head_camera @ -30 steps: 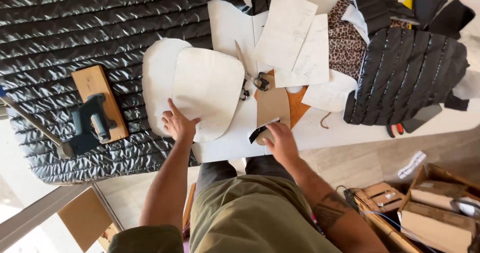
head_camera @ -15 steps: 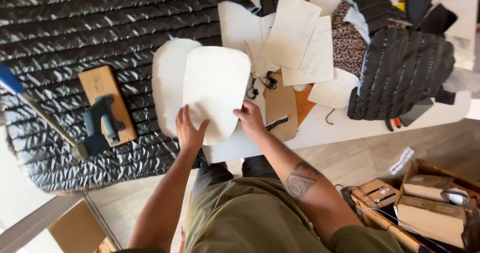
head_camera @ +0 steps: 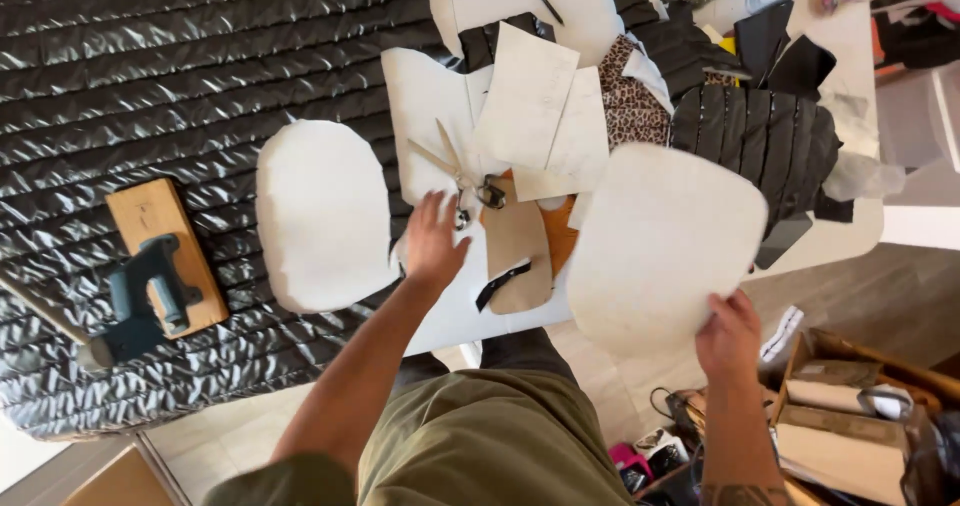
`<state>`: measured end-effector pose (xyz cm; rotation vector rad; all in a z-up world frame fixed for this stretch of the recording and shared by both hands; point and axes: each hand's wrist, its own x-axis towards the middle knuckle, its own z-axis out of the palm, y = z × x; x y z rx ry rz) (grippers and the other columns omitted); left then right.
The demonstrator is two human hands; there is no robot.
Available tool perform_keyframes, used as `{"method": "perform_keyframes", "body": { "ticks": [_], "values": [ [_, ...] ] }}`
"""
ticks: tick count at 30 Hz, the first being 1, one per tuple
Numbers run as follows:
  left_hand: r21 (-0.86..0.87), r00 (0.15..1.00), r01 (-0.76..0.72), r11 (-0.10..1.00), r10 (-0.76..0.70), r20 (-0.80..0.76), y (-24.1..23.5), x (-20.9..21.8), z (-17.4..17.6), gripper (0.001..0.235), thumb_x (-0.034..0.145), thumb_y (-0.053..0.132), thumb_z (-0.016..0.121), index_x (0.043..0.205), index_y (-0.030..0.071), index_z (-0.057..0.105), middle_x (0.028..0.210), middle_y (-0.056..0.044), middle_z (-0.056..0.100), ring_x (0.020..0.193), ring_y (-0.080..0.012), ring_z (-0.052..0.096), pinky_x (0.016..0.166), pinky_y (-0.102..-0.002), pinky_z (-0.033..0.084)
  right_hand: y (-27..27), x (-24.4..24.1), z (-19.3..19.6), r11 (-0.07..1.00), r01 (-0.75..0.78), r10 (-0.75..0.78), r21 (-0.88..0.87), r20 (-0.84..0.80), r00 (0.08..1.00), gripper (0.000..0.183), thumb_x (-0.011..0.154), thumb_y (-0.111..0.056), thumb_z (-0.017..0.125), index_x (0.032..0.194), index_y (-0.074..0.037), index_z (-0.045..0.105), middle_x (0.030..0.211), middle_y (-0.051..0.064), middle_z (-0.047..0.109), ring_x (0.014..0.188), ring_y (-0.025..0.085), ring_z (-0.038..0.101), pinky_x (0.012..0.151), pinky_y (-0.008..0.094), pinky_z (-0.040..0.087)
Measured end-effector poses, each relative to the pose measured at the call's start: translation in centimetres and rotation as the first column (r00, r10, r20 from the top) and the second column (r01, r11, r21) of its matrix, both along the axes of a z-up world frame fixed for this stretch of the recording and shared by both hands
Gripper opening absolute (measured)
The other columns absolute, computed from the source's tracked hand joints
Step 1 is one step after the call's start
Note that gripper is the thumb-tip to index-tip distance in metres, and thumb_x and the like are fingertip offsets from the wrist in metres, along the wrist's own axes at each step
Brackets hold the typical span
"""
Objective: Cutting out a pattern from quilted fabric using scissors and a template on a workshop table.
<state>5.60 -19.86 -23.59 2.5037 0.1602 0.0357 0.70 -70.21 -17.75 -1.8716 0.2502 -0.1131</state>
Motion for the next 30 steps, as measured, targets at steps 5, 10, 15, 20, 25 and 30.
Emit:
{"method": "perform_keyframes", "body": {
  "ticks": [5,10,15,20,25,30],
  "values": [
    [0.095,0.944,0.242,0.966,-0.212,-0.252,-10.0,10.1,0.4,0.092,0.081,0.030,0.084,0.159,0.015,0.037,0.165,-0.020,0.028,0.157,-0.0384,0.020,0.128,-0.051,0.015,-5.5,2.4,3.5,0.883,0.300,-0.175,0.360,-0.340,0.924,0.026,0.095,-0.009,0.062,0.121,-0.013,0.064,0.105,0.004,0.070,0.096,0.019,0.072,0.094,0.035,0.057],
    [0.421,0.777,0.570,0.706,-0.296,-0.556,-14.2,15.3,0.8,0.126,0.081,0.080,0.062,0.166,0.021,-0.010,0.166,-0.030,-0.014,0.154,-0.0511,-0.008,0.119,-0.072,0.007,-10.3,3.6,4.8,0.869,0.296,-0.082,0.396,-0.475,0.876,0.031,0.094,-0.007,0.058,0.125,-0.001,0.062,0.122,0.012,0.069,0.116,0.026,0.063,0.103,0.036,0.049],
    [0.377,0.850,0.511,0.772,-0.390,-0.354,-14.1,13.4,-3.6,0.072,0.097,0.030,0.051,0.158,0.006,0.024,0.164,-0.026,0.019,0.152,-0.0468,0.014,0.119,-0.068,0.018,-13.0,5.1,4.2,0.879,0.307,-0.056,0.366,-0.558,0.828,0.037,0.095,-0.008,0.056,0.131,0.000,0.059,0.126,0.013,0.066,0.119,0.028,0.061,0.103,0.038,0.048],
    [0.028,0.958,0.111,0.993,-0.115,0.263,-10.1,11.4,-1.3,0.050,0.084,-0.008,0.070,0.133,-0.005,0.061,0.131,-0.024,0.067,0.115,-0.0375,0.069,0.095,-0.043,0.061,-13.8,8.1,3.5,0.888,0.240,0.011,0.392,-0.539,0.842,0.038,0.094,-0.009,0.057,0.131,-0.003,0.060,0.125,0.011,0.067,0.116,0.026,0.062,0.100,0.036,0.050],
    [-0.682,0.733,-0.587,0.437,0.644,-0.217,-4.9,8.8,7.0,0.016,0.079,0.008,0.044,0.078,0.013,0.059,0.072,0.006,0.049,0.069,-0.0073,0.038,0.056,-0.027,0.031,-12.5,11.1,3.4,0.947,0.207,-0.026,0.245,-0.584,0.811,0.029,0.090,-0.009,0.057,0.118,-0.004,0.062,0.109,0.010,0.066,0.098,0.025,0.062,0.083,0.036,0.048],
    [-0.890,0.722,-0.448,0.083,0.621,-0.305,-2.7,5.5,10.1,0.013,0.095,0.009,0.047,0.091,0.007,0.060,0.083,-0.002,0.057,0.077,-0.0140,0.050,0.059,-0.029,0.039,-9.0,12.5,4.6,0.921,0.113,0.107,0.374,-0.522,0.846,0.046,0.090,-0.008,0.051,0.136,-0.003,0.057,0.127,0.013,0.064,0.113,0.028,0.061,0.093,0.040,0.048]
  ]
}}
